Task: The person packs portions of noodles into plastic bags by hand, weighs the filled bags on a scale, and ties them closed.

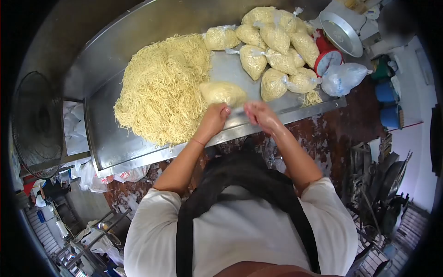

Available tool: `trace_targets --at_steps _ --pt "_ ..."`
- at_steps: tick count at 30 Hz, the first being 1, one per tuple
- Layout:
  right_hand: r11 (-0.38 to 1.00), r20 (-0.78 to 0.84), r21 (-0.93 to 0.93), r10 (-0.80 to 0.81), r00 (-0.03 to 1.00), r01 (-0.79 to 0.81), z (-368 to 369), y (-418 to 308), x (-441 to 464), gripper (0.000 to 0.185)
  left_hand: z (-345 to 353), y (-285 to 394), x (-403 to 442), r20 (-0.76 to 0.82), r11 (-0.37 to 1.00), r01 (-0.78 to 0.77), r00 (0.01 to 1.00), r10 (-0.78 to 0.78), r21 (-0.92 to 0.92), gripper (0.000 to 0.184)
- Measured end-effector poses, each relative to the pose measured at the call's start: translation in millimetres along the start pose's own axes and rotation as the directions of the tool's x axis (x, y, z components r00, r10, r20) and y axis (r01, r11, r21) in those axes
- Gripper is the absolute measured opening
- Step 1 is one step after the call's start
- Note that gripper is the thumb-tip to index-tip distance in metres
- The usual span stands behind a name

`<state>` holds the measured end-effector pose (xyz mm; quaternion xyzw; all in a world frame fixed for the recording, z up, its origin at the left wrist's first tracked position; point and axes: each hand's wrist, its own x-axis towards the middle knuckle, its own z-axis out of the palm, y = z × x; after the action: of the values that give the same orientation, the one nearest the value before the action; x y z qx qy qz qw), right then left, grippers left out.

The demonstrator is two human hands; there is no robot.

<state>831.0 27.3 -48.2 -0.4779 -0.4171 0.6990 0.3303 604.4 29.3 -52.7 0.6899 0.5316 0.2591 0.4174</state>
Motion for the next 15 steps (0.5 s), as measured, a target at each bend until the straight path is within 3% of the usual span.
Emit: trace_targets --at_steps 1,2,3,5,6,7,8,9,10,11,12,13,14,15 --pt "0.952 -0.115 -0.292 -0.127 0.985 0.089 2 -5 16 0.018 0 -9 1 -0.032 0.970 -0.150 0.987 0.159 0.193 0.026" --pt "0.812 -0.181 -0.569 -0.282 0.942 0.133 0 -11 33 0.016 2 -17 5 -0.033 0.879 -0.286 0.946 0.322 0.382 0.027" --pt "0.767 -0.117 -0.613 -0.325 0.938 0.189 -8 -3 52 0.014 11 -29 7 -0.019 0.891 -0.274 0.954 0.301 0.364 0.027" --pt "0.680 0.003 -0.670 -0.397 0.918 0.296 -13 32 79 0.016 33 -70 20 -0.018 0.993 0.110 0.994 -0.109 0.043 0.019" --pt "0.631 0.002 -0.696 -0.475 0.880 0.342 -3 35 74 0.020 37 -80 32 0.016 0.946 0.302 0.953 -0.302 -0.117 0.017" --pt "0.575 0.011 -0.724 -0.544 0.839 0.382 14 42 58 0.025 28 -61 37 0.042 0.914 0.385 0.923 -0.383 -0.126 0.026" --pt "0.520 0.027 -0.748 -0.597 0.801 0.412 28 48 41 0.030 27 -50 35 0.104 0.837 0.426 0.903 -0.417 -0.343 0.026" --pt "0.424 0.143 -0.750 -0.645 0.750 0.508 35 49 32 0.043 28 -41 31 0.168 0.710 0.453 0.884 -0.436 -0.539 0.027" --pt "0.435 0.154 -0.769 -0.584 0.797 0.468 45 41 22 0.046 28 -39 28 0.231 0.545 0.461 0.869 -0.437 -0.701 0.027" --pt "0.440 0.158 -0.789 -0.530 0.833 0.429 55 29 15 0.050 30 -55 31 0.345 0.440 0.590 0.783 -0.518 -0.678 0.025" --pt "0.443 0.150 -0.810 -0.477 0.866 0.385 59 23 12 0.053 32 -59 35 0.376 0.321 0.555 0.795 -0.476 -0.767 0.026" --pt "0.296 0.168 -0.881 -0.532 0.830 0.368 53 39 20 0.063 35 -63 38 0.403 0.189 0.518 0.807 -0.431 -0.835 0.027" --pt "0.367 0.118 -0.843 -0.585 0.802 0.392 52 44 21 0.065 40 -67 40 0.421 0.045 0.472 0.823 -0.381 -0.881 0.028" --pt "0.432 0.067 -0.797 -0.631 0.773 0.422 54 46 24 0.066 39 -63 41 0.401 0.029 0.444 0.834 -0.378 -0.896 0.029"
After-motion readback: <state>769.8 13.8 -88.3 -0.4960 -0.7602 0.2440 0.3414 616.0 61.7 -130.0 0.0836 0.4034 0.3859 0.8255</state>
